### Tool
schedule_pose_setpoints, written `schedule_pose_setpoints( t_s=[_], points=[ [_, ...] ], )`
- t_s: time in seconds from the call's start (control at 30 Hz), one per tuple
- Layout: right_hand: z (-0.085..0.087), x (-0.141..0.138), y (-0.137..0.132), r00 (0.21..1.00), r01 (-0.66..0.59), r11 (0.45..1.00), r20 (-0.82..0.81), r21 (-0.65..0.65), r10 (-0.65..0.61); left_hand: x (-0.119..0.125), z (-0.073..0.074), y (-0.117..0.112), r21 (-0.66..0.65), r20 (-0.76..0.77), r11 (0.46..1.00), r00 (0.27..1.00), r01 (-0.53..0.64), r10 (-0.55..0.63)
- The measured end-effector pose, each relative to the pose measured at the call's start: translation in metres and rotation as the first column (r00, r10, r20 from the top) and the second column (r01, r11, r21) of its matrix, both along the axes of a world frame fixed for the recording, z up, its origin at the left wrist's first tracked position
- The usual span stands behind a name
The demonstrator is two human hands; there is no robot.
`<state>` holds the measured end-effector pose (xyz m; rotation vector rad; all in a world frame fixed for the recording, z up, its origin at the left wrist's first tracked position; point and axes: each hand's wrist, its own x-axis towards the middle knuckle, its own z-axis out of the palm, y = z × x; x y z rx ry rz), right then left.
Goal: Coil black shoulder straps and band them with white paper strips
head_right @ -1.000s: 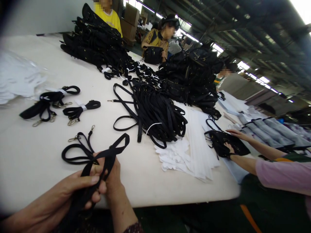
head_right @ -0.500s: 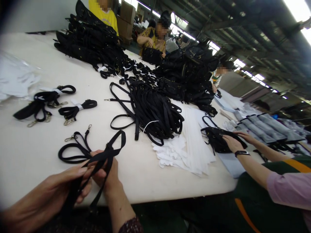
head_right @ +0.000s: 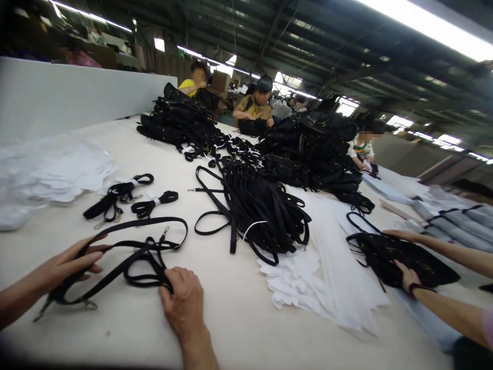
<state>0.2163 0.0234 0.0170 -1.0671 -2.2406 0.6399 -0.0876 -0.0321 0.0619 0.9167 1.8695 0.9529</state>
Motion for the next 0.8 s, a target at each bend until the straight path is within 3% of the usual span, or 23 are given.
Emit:
schedule_pose_setpoints(
  t_s=[0.03,0.1,0.13,0.2,0.3,0.37,0.47,0.53,0.6,0.7,0.8],
  points=[
    [0.0,0.0,0.0,1.0,-0.003,1.0,-0.006,0.0,0.003,-0.016,-0.004,0.0,-0.035,-0.195,0.999,0.98,0.04,-0.046],
    [0.001,0.0,0.001,1.0,-0.007,1.0,-0.025,0.008,0.007,-0.042,-0.003,-0.001,-0.09,-0.499,0.994,0.861,0.061,-0.098],
    [0.001,0.0,0.002,0.999,-0.008,1.0,-0.034,0.014,0.009,-0.051,0.0,-0.002,-0.081,-0.587,0.995,0.805,0.05,-0.088],
    [0.0,0.0,0.003,0.999,-0.015,1.0,-0.041,0.027,0.017,-0.054,0.008,-0.003,-0.019,-0.644,0.997,0.762,0.07,-0.066],
    [0.0,0.0,0.004,0.999,-0.022,0.999,-0.033,0.045,0.024,-0.029,0.011,-0.001,0.054,-0.675,0.973,0.726,0.223,-0.129],
    [-0.001,0.001,0.004,0.999,-0.017,0.998,-0.026,0.058,0.019,-0.003,0.003,0.001,0.049,-0.743,0.934,0.638,0.354,-0.203],
    [-0.002,0.001,0.004,1.0,-0.013,0.997,-0.019,0.078,0.015,0.022,-0.013,0.007,0.032,-0.82,0.903,0.528,0.428,-0.221],
    [-0.002,0.001,0.003,1.0,-0.012,0.996,-0.018,0.083,0.014,0.022,-0.018,0.013,0.043,-0.807,0.911,0.551,0.411,-0.21],
    [-0.001,0.001,0.003,1.0,-0.007,0.997,-0.021,0.079,0.009,0.01,-0.014,0.02,0.032,-0.728,0.925,0.642,0.379,-0.238],
    [0.0,0.001,0.003,0.999,-0.007,0.997,-0.032,0.075,0.009,-0.013,0.004,0.03,-0.057,-0.492,0.918,0.789,0.393,-0.369],
    [0.0,0.001,0.004,0.999,-0.016,0.996,-0.037,0.085,0.019,-0.029,0.026,0.034,-0.124,-0.341,0.883,0.816,0.454,-0.467]
  ],
)
